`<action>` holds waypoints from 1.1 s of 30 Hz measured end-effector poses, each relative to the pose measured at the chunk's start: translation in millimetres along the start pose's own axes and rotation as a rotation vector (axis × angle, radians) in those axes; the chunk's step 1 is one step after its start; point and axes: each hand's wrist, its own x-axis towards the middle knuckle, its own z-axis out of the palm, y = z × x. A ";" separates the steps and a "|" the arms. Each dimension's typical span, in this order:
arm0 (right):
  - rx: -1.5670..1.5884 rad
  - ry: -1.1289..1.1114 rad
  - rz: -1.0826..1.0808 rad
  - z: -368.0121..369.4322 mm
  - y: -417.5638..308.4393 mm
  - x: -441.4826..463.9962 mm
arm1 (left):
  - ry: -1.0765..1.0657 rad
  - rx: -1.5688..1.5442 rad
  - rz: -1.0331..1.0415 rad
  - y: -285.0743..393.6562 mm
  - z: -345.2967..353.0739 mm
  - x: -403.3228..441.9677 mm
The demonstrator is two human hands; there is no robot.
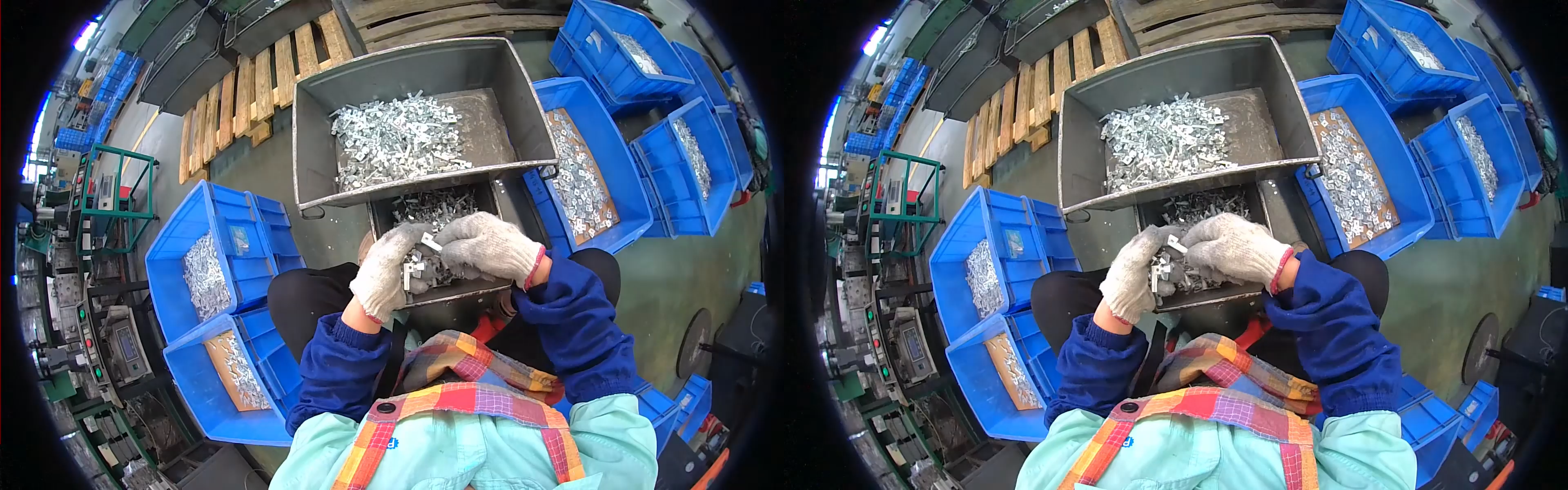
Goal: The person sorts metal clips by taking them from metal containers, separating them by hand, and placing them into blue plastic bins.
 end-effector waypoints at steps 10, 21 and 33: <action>0.230 0.038 0.042 0.5 13.5 10.8 | 0.006 0.084 0.000 -1.8 -3.3 -1.1; 0.287 0.125 0.007 2.0 19.1 18.9 | 0.029 0.063 -0.071 -7.2 -11.7 3.0; 0.160 0.271 0.017 4.9 11.5 17.7 | 0.012 0.017 -0.127 -2.0 4.3 -1.2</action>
